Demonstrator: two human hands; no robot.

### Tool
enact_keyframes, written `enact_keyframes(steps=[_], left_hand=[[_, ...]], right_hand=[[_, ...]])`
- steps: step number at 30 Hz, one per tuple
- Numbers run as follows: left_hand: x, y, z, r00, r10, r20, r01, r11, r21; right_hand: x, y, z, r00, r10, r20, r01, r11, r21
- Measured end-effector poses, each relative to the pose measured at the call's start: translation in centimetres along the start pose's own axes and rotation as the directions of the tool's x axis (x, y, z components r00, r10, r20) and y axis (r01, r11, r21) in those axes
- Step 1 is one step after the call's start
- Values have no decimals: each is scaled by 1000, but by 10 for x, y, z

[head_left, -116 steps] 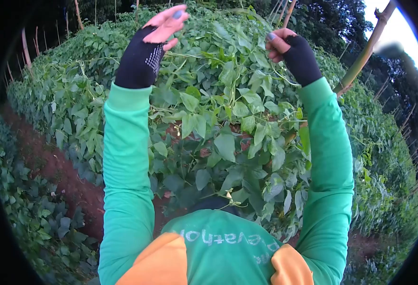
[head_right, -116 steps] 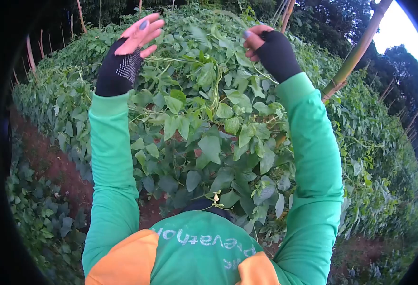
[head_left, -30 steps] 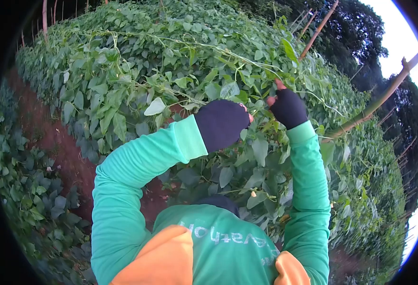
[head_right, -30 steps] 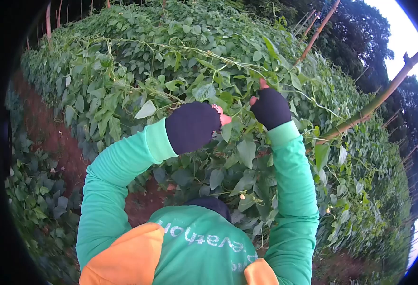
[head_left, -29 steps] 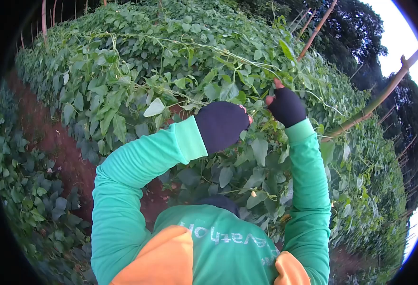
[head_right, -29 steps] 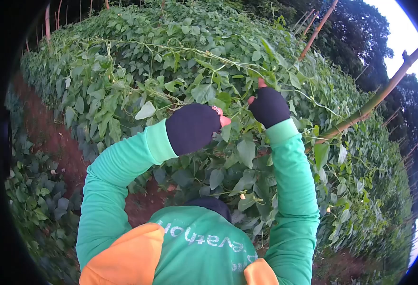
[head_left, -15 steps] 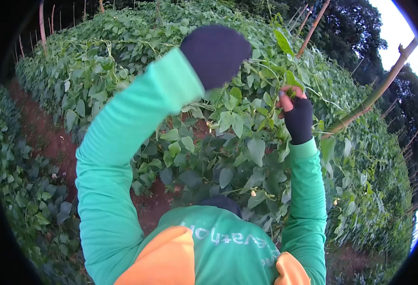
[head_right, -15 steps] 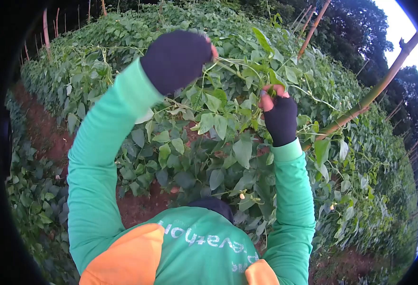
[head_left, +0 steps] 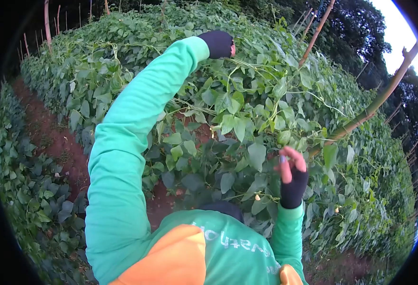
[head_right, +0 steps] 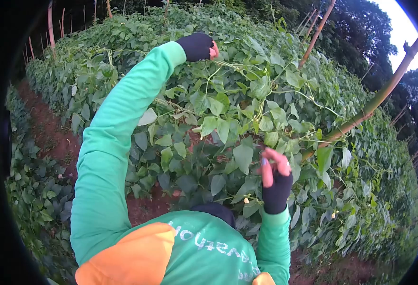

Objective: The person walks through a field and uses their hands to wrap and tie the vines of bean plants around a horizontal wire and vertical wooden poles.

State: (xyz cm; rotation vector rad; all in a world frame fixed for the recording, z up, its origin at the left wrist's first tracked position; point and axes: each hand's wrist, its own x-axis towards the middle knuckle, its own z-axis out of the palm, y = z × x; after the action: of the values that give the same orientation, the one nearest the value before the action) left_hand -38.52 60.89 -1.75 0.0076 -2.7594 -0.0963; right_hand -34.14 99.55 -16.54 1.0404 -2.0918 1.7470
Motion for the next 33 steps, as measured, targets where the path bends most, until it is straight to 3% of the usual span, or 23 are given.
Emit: enact_keyframes(steps=[2,3,4,6,8,10,12,14,16,18,20,23,24,25,26,30,32,33], left_hand=[[-1,-12,4,937,350,22,-350,932,94],[-10,-3,-2,980,168,107,-138,961,-241],[-19,8,-7,977,177,117,-145,959,-243],[-33,25,-9,992,-7,130,27,987,-157],[-35,23,1,986,-2,167,28,987,-157],[-37,18,15,994,88,-59,-94,991,-92],[-44,27,26,994,72,-86,-73,997,-10],[-51,31,39,887,160,-433,-50,966,256],[-59,34,43,881,165,-443,-12,944,329],[-72,35,43,697,259,-669,-53,948,313],[-90,33,46,703,165,-692,2,972,234],[-101,19,71,742,-146,-654,-110,936,-333],[-102,15,75,746,-138,-652,-113,938,-327],[-104,9,79,823,-302,-481,-140,713,-687],[-107,5,80,891,-379,-250,-107,361,-926],[-105,-12,83,920,-355,-168,-48,323,-945],[-106,-12,86,928,-337,-158,-23,373,-927],[-109,-4,85,959,-277,-60,56,392,-918]], right_hand=[[-18,13,-4,981,193,-23,-189,974,126],[-24,15,-7,979,203,-28,-197,972,128],[-30,17,-9,964,264,-23,-259,957,130],[-37,19,-11,941,336,-33,-329,935,133],[-43,22,-11,938,346,-9,-343,932,114],[-48,28,-10,935,355,-5,-352,929,113],[-53,33,-8,933,360,2,-358,927,114],[-56,36,-5,936,352,18,-351,927,129],[-59,35,-4,931,365,11,-363,923,129],[-63,36,-4,927,375,9,-373,918,133],[-69,38,-6,917,399,-12,-394,909,134],[-76,38,-10,911,412,-23,-406,905,129],[-78,39,-10,911,411,-22,-406,906,121],[-80,38,-10,910,414,-27,-408,904,127],[-82,39,-10,909,417,-29,-410,903,132],[-83,29,-5,899,438,-21,-432,893,123],[-84,26,-1,887,462,-15,-456,881,127],[-85,28,1,894,447,-1,-443,887,133]])
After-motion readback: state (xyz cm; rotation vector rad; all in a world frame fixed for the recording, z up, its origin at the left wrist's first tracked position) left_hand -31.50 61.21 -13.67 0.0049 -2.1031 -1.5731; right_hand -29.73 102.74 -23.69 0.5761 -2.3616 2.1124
